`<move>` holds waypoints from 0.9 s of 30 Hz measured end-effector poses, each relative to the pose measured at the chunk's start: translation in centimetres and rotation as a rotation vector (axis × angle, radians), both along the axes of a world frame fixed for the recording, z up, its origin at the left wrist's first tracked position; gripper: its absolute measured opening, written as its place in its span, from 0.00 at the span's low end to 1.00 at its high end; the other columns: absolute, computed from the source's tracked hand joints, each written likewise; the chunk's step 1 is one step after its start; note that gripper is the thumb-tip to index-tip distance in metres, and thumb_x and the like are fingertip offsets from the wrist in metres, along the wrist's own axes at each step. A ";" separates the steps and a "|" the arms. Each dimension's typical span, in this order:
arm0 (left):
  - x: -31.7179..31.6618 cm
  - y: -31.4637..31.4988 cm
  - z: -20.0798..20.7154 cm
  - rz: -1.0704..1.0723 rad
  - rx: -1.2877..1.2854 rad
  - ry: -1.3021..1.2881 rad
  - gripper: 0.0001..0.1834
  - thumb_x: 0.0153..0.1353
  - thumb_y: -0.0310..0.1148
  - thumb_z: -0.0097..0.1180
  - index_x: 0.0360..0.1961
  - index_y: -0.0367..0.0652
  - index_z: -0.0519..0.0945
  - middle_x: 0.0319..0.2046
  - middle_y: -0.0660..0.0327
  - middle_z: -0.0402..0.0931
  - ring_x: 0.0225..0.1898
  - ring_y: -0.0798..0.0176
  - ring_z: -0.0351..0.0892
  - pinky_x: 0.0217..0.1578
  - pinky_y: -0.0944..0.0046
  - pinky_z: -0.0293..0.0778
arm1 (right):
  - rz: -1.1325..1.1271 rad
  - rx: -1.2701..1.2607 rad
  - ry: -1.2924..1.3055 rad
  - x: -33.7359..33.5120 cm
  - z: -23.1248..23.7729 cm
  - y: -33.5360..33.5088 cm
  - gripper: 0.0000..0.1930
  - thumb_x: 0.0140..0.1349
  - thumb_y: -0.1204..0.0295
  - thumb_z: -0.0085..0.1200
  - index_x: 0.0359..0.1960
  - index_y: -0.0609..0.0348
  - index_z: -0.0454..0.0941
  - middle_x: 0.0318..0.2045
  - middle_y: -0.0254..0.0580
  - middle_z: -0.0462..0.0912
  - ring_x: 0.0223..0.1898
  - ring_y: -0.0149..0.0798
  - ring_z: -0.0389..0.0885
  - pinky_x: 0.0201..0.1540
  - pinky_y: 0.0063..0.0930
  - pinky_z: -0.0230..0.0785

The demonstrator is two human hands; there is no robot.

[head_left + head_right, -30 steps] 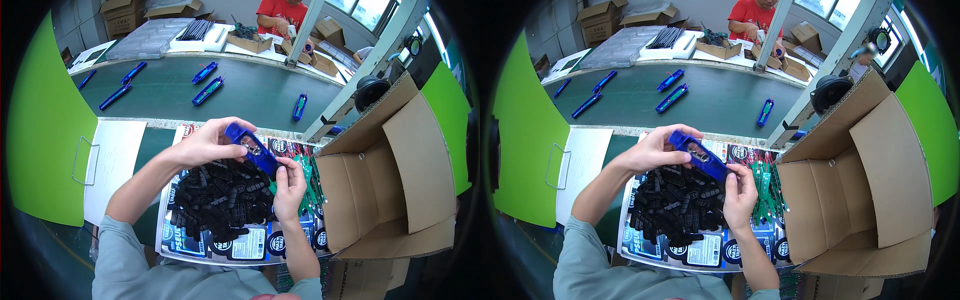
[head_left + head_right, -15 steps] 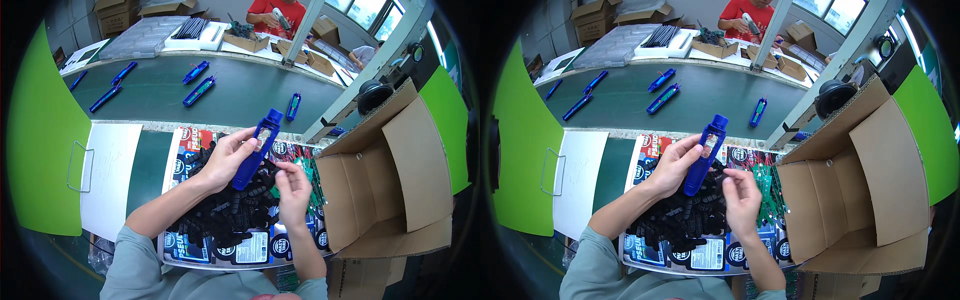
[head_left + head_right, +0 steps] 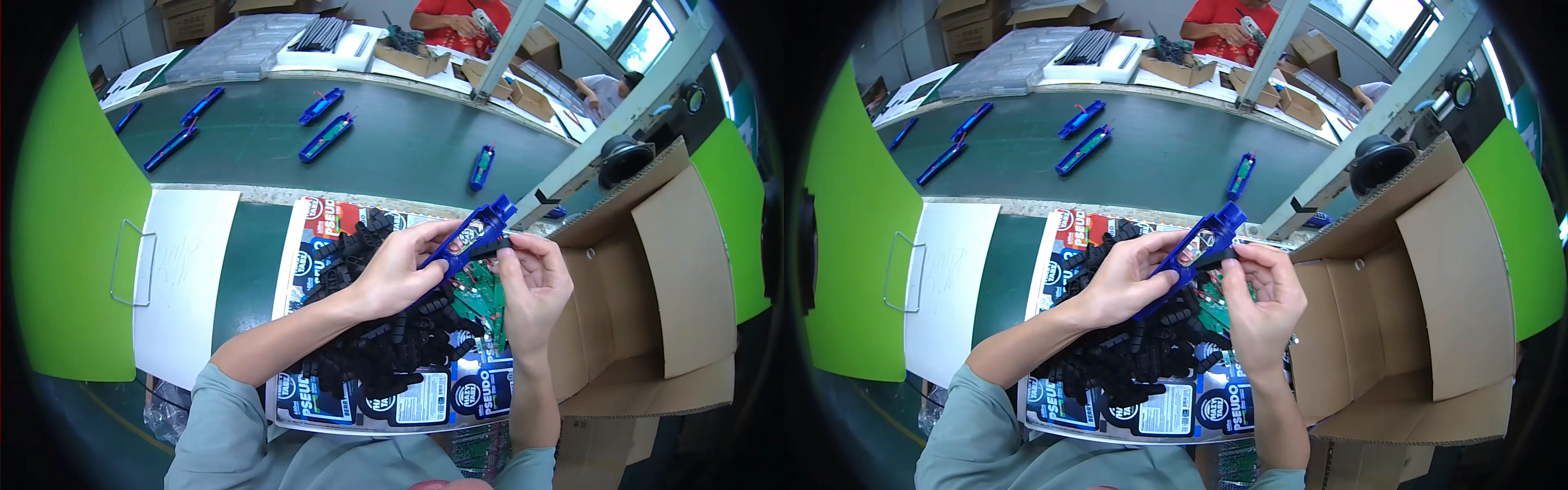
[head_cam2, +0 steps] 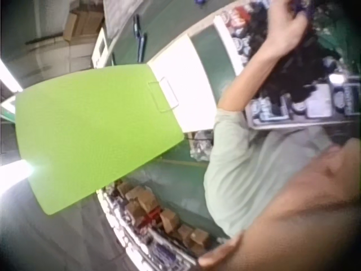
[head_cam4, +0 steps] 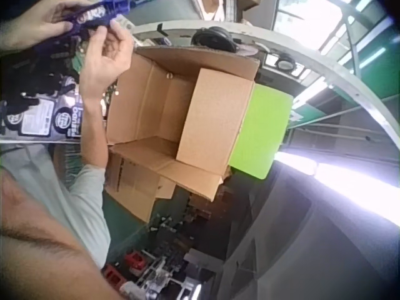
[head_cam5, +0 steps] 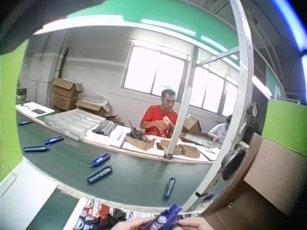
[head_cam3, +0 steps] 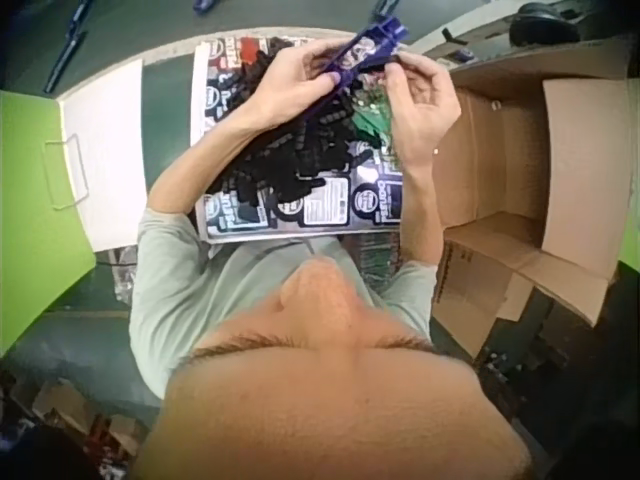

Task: The person inserts green circuit boards into blue plastic housings at a workbench. They pick up a housing and a board, align the components, and press them together before placing the assembled unit on the table. The person repeats this process for multiple units throughout the clip.

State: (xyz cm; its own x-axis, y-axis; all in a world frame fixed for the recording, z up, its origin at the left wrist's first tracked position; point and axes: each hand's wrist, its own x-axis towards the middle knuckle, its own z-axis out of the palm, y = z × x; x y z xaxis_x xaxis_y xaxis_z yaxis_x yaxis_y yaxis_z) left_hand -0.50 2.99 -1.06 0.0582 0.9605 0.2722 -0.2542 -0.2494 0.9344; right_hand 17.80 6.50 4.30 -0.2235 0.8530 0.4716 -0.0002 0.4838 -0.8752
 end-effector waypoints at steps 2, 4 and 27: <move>0.2 -0.1 0.1 -0.008 -0.029 0.008 0.29 0.65 0.13 0.52 0.69 0.28 0.69 0.62 0.55 0.73 0.64 0.64 0.74 0.67 0.60 0.69 | -0.085 0.162 -0.081 -0.2 0.0 0.4 0.09 0.61 0.87 0.62 0.43 0.68 0.83 0.43 0.43 0.81 0.37 0.30 0.80 0.40 0.23 0.74; 0.3 -0.2 0.3 -0.014 -0.052 0.016 0.27 0.65 0.13 0.52 0.67 0.28 0.71 0.62 0.54 0.73 0.63 0.64 0.75 0.67 0.60 0.71 | -0.189 0.374 -0.267 -0.5 0.2 0.4 0.09 0.58 0.85 0.64 0.40 0.66 0.85 0.40 0.42 0.79 0.37 0.32 0.78 0.39 0.26 0.73; 1.2 -1.1 1.2 0.470 0.419 0.558 0.22 0.61 0.16 0.59 0.58 0.34 0.82 0.35 0.52 0.79 0.33 0.56 0.81 0.36 0.61 0.76 | -0.018 0.040 -0.282 0.5 0.9 2.0 0.25 0.56 0.74 0.71 0.56 0.66 0.77 0.39 0.41 0.82 0.38 0.33 0.82 0.42 0.26 0.72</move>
State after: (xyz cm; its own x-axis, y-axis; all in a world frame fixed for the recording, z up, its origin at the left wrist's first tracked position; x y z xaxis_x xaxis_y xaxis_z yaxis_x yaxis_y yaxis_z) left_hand 0.72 1.92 0.15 -0.0911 0.7440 0.6619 0.4345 -0.5684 0.6987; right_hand 18.26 8.50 5.21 -0.3355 0.8401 0.4263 0.2497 0.5156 -0.8196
